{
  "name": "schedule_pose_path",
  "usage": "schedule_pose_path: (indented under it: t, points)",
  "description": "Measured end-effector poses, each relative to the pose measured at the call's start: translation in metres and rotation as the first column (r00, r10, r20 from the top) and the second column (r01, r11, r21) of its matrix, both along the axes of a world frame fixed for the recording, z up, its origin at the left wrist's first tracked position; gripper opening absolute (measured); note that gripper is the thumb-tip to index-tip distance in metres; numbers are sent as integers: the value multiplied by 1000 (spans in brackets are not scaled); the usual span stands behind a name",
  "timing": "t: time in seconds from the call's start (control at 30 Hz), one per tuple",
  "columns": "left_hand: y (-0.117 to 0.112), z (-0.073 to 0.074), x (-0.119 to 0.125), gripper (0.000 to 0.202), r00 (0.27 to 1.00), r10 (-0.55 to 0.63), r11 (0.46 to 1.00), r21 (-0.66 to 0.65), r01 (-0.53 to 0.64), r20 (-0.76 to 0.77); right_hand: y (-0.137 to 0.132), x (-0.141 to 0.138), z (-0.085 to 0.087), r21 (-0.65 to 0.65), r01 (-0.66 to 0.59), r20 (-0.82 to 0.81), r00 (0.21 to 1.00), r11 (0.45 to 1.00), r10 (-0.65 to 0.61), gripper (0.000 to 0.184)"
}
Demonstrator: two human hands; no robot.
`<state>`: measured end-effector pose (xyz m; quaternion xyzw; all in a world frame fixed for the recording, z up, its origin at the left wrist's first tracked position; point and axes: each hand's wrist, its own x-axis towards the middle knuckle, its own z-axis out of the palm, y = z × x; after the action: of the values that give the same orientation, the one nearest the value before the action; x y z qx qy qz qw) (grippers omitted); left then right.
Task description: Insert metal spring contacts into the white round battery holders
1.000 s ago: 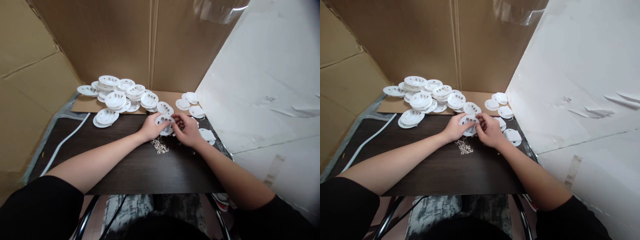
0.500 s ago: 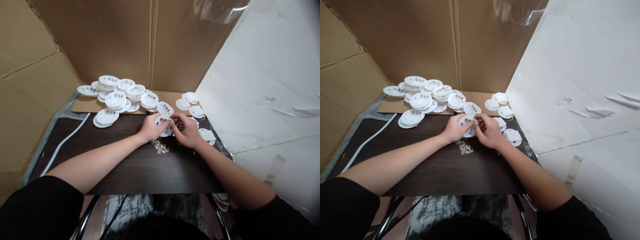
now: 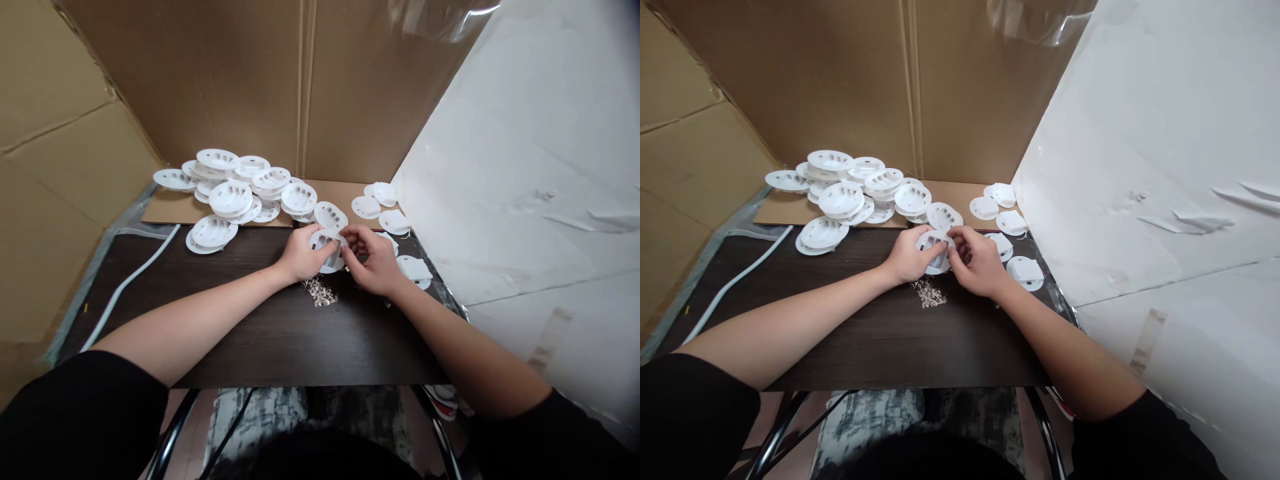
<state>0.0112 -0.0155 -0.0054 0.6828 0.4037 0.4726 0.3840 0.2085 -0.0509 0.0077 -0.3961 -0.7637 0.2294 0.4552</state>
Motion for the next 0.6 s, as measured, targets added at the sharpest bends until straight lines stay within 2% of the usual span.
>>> schedule_pose_path:
  t: [0.2,0.4,0.6]
  points:
    - [0,2,0,15,1000,-4,1000,-8,4,1,-1,-1,2,-63,-3,-31,1000,998,1,25]
    - [-3,4,-1,14,1000,23,1000,15,-23,-19,0,-5,3,-249,13,-125,991,968,-45,26]
    - [-9,9,-1,15,997,49,995,86,-44,-60,1,-5,4,-240,24,-86,995,971,-46,21]
